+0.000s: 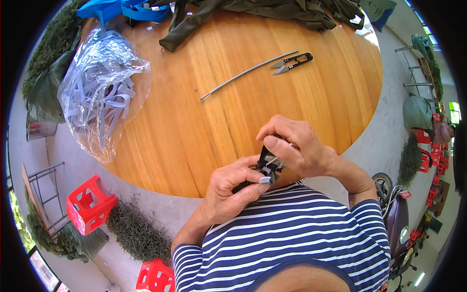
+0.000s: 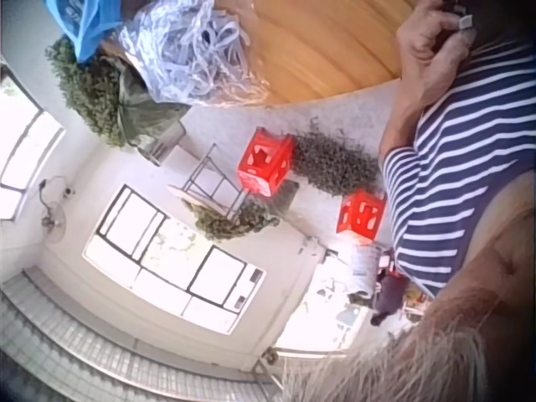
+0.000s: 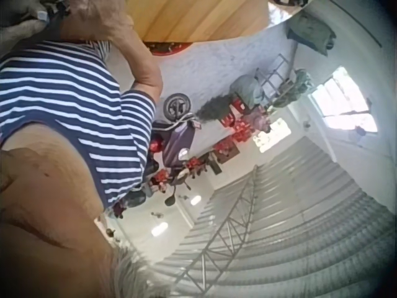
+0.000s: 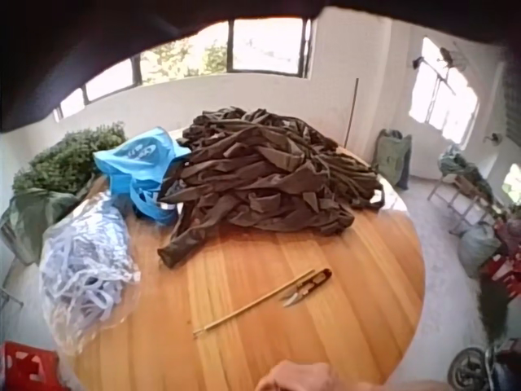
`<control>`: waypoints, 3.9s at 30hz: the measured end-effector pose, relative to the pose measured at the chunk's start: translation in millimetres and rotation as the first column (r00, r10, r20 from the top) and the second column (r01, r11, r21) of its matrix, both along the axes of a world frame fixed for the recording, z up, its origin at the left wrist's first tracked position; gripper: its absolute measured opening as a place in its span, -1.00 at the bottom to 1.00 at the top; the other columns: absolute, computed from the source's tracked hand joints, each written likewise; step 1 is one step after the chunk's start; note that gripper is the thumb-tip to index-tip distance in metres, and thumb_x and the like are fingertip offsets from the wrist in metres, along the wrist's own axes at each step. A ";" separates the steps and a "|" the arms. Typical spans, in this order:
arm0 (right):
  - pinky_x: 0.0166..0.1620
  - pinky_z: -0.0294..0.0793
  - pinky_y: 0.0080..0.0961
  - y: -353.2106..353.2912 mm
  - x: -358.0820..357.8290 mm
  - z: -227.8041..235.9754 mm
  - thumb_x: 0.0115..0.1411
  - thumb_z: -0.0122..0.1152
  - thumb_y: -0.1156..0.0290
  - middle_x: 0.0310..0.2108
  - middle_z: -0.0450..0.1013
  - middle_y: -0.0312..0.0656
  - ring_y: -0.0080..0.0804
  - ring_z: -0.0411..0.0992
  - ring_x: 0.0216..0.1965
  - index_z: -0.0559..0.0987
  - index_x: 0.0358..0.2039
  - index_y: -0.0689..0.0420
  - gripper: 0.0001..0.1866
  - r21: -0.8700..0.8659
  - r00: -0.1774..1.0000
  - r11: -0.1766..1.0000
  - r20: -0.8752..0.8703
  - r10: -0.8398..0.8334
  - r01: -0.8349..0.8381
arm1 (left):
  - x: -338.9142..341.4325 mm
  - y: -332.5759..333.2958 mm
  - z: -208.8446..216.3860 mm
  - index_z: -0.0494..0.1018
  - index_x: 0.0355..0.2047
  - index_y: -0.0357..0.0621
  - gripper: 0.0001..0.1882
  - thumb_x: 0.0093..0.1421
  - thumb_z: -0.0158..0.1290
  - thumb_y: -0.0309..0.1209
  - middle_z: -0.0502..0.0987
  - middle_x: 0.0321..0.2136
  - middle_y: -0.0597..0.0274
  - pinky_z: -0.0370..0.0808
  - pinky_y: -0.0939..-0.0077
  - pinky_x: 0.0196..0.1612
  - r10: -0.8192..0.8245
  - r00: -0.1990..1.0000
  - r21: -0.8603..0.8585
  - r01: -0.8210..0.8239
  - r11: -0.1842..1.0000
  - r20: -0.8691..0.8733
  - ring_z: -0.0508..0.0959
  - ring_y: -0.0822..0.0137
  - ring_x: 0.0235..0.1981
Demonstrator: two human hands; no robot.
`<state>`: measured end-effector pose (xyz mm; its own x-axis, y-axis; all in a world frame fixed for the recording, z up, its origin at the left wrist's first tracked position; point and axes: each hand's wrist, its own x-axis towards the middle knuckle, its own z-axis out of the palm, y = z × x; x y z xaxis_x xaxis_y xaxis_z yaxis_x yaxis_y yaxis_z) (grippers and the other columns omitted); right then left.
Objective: The person assembles a green fabric item by threading a white elastic band through a gathered fabric loop using a metal tool. They secure the elastic with a binder clip and place the finished item into a red basket. The process is repeated with a new fabric piece.
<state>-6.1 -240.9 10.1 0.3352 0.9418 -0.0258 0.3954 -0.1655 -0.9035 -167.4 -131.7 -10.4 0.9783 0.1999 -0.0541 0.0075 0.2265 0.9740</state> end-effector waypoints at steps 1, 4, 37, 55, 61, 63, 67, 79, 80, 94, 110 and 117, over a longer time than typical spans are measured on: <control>-0.49 0.28 -0.52 -1.2 -1.5 -2.0 0.15 -0.05 0.31 -0.58 0.32 -0.14 -0.39 0.32 -0.55 0.43 -0.46 0.25 -0.76 0.057 0.999 0.998 0.025 0.031 -0.033 | -1.1 -0.3 -0.3 0.47 -0.43 -0.32 -0.92 0.02 0.06 -0.59 0.50 -0.36 0.08 0.40 0.58 -0.27 -0.044 0.998 -0.072 0.041 0.997 -0.049 0.49 0.38 -0.33; -0.53 0.27 -0.57 -2.1 -3.8 -11.1 0.12 -0.04 0.42 -0.55 0.34 -0.14 -0.44 0.31 -0.60 0.44 -0.40 0.26 -0.83 0.223 0.984 0.969 0.167 0.067 -0.104 | -4.7 0.1 -7.6 0.47 -0.44 -0.35 -0.93 0.03 0.05 -0.59 0.51 -0.38 0.08 0.39 0.60 -0.26 -0.099 0.987 -0.131 0.082 0.988 -0.127 0.48 0.40 -0.34; -0.32 0.32 -0.51 -9.2 -3.4 -10.8 -0.05 0.22 0.46 -0.50 0.34 -0.22 -0.36 0.32 -0.38 0.48 -0.43 0.21 -0.84 0.181 0.989 0.983 0.129 -0.068 0.044 | 7.8 -3.3 -19.3 0.47 -0.41 -0.34 -0.92 0.08 0.02 -0.57 0.49 -0.28 0.12 0.47 0.55 -0.22 0.101 0.991 -0.359 -0.124 0.925 -0.083 0.49 0.43 -0.31; -0.41 0.33 -0.73 -13.0 -18.6 -20.4 0.15 0.06 0.40 -0.44 0.41 -0.29 -0.68 0.31 -0.48 0.43 -0.36 0.22 -0.86 0.031 0.787 0.970 -0.590 -0.178 0.243 | 10.5 -7.7 -20.7 0.41 -0.34 -0.28 -0.90 0.13 0.00 -0.52 0.49 -0.35 0.26 0.43 0.70 -0.30 0.070 0.986 -0.489 -0.137 0.862 -0.152 0.46 0.57 -0.37; -0.56 0.21 -0.81 -14.0 -19.7 -22.4 0.21 -0.03 0.26 -0.44 0.45 -0.14 -0.72 0.23 -0.62 0.37 -0.41 0.13 -0.80 0.020 0.655 0.958 -0.734 -0.180 0.285 | 8.6 -12.9 -21.1 0.46 -0.35 -0.25 -0.91 0.10 0.03 -0.53 0.50 -0.40 0.24 0.41 0.73 -0.34 0.243 0.954 -0.469 -0.299 0.831 -0.178 0.46 0.56 -0.40; -0.57 0.20 -0.82 -16.5 -23.3 -19.4 0.21 -0.03 0.28 -0.47 0.45 -0.17 -0.73 0.22 -0.63 0.36 -0.40 0.14 -0.81 0.027 0.636 0.957 -0.753 -0.170 0.288 | 10.4 -16.8 -20.3 0.48 -0.39 -0.25 -0.92 0.07 0.05 -0.57 0.50 -0.41 0.24 0.40 0.74 -0.37 0.384 0.919 -0.290 -0.392 0.873 -0.086 0.47 0.55 -0.41; -0.61 0.18 -0.86 -18.3 -23.5 -14.1 0.17 0.05 0.37 -0.56 0.45 -0.25 -0.75 0.26 -0.65 0.37 -0.31 0.20 -0.83 -0.070 0.603 0.972 -0.773 -0.196 0.226 | 6.5 -15.5 -22.2 0.50 -0.39 -0.25 -0.88 0.01 0.08 -0.62 0.49 -0.45 0.22 0.39 0.73 -0.42 0.370 0.928 -0.056 -0.367 0.928 0.051 0.47 0.50 -0.45; -0.67 0.20 -0.89 -18.3 -12.9 -24.1 0.08 0.17 0.39 -0.62 0.44 -0.28 -0.79 0.26 -0.72 0.49 -0.39 0.25 -0.82 -0.287 0.500 0.958 -0.829 -0.252 0.008 | 13.4 -4.3 -12.5 0.36 -0.09 -0.27 -0.65 0.06 0.05 -0.57 0.46 -0.53 0.30 0.39 0.72 -0.47 0.140 0.983 -0.224 -0.165 0.961 -0.122 0.47 0.54 -0.50; -0.66 0.22 -0.88 -19.1 -13.2 -23.8 0.08 0.17 0.38 -0.61 0.44 -0.28 -0.78 0.27 -0.71 0.49 -0.37 0.25 -0.81 -0.295 0.516 0.956 -0.818 -0.254 0.003 | 14.8 -5.7 -11.5 0.28 -0.03 -0.32 -0.56 0.06 0.07 -0.55 0.44 -0.58 0.33 0.38 0.75 -0.47 0.145 0.979 -0.203 -0.172 0.964 -0.142 0.45 0.59 -0.51; -0.63 0.33 -0.83 -19.9 -15.6 -24.7 0.17 0.05 0.34 -0.54 0.46 -0.22 -0.72 0.32 -0.68 0.49 -0.34 0.31 -0.75 -0.216 0.527 0.971 -0.816 -0.237 0.102 | 15.0 -15.9 -17.2 0.43 -0.31 -0.31 -0.79 -0.01 0.11 -0.60 0.51 -0.47 0.19 0.43 0.71 -0.38 0.344 0.915 -0.080 -0.367 0.927 -0.211 0.49 0.51 -0.47; -0.64 0.27 -0.85 -19.8 -19.5 -29.6 0.16 0.04 0.41 -0.57 0.42 -0.31 -0.76 0.28 -0.69 0.50 -0.26 0.26 -0.80 -0.086 0.715 0.969 -0.660 -0.229 0.232 | 28.9 -4.8 -15.8 0.35 -0.40 -0.26 -0.86 0.03 0.09 -0.59 0.46 -0.43 0.25 0.43 0.70 -0.39 0.264 0.938 -0.023 -0.275 0.961 -0.225 0.47 0.52 -0.44; -0.68 0.27 -0.85 -17.7 -16.9 -28.7 0.12 0.07 0.53 -0.56 0.46 -0.19 -0.70 0.32 -0.71 0.48 -0.27 0.31 -0.84 -0.005 0.667 0.970 -0.725 -0.172 0.245 | 31.6 2.2 -15.1 0.49 -0.40 -0.31 -0.88 0.08 0.06 -0.50 0.43 -0.48 0.28 0.36 0.74 -0.38 0.147 0.963 -0.274 -0.207 0.939 -0.225 0.44 0.56 -0.44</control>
<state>-23.0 -258.6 -18.5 0.4357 0.8599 -0.2659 -0.4126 -0.0717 -0.9081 -135.8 -129.5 -25.4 0.8918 0.3148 -0.3250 0.1266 0.5161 0.8471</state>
